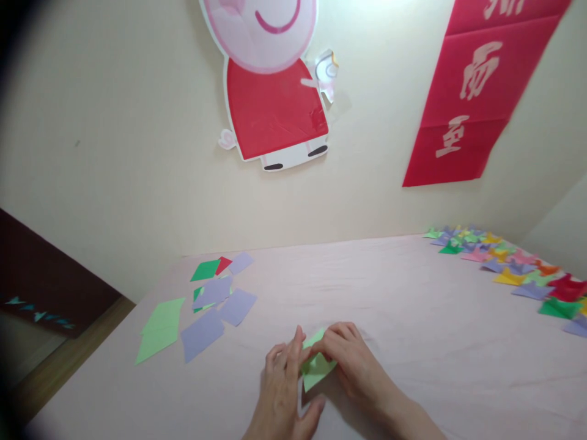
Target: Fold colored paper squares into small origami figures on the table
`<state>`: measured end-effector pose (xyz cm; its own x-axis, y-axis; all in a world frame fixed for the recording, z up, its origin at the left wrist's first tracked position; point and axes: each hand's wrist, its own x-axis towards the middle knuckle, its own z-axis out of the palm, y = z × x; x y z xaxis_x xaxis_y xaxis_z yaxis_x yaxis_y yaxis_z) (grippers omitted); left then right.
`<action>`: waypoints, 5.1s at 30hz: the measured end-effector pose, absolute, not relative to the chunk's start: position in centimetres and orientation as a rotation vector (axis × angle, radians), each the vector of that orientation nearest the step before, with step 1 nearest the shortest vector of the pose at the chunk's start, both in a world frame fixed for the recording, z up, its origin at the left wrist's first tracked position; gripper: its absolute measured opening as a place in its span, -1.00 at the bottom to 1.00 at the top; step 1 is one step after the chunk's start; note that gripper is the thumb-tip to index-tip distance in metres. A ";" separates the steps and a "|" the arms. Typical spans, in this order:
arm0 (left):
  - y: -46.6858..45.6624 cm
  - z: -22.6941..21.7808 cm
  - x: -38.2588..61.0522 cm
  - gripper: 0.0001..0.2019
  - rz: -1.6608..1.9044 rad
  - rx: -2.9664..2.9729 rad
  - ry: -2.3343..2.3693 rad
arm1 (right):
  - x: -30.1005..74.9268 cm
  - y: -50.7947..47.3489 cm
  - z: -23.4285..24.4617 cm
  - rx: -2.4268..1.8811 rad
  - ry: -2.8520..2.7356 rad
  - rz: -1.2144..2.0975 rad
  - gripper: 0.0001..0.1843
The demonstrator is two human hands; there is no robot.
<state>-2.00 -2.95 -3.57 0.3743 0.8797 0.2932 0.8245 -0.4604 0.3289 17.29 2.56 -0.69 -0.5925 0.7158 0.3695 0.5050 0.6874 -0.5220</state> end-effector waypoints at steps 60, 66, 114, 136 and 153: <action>-2.6 -5.3 -1.4 -0.26 0.509 3.052 1.457 | 17.5 3.8 -0.6 -1.572 -2.033 0.819 -0.81; -2.8 -5.9 -1.3 -0.26 0.490 3.062 1.446 | 17.5 4.1 -0.8 -1.566 -2.021 0.859 -0.81; -3.0 -4.3 -0.7 -0.35 0.357 2.891 1.445 | 17.0 2.3 -0.7 -1.459 -2.154 0.606 -0.84; -3.3 -4.4 -0.5 -0.33 0.412 2.882 1.508 | 17.5 2.3 -1.5 -1.497 -2.124 0.598 -0.75; -3.4 -3.3 -1.2 -0.41 0.385 2.808 1.564 | 18.4 2.2 -2.5 -1.447 -2.044 0.646 -0.54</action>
<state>-1.24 -3.36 -3.33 0.5062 0.8248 0.2519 0.8475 -0.5298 0.0316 18.45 2.17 -2.48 -0.2705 0.9496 0.1586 0.6862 0.3057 -0.6601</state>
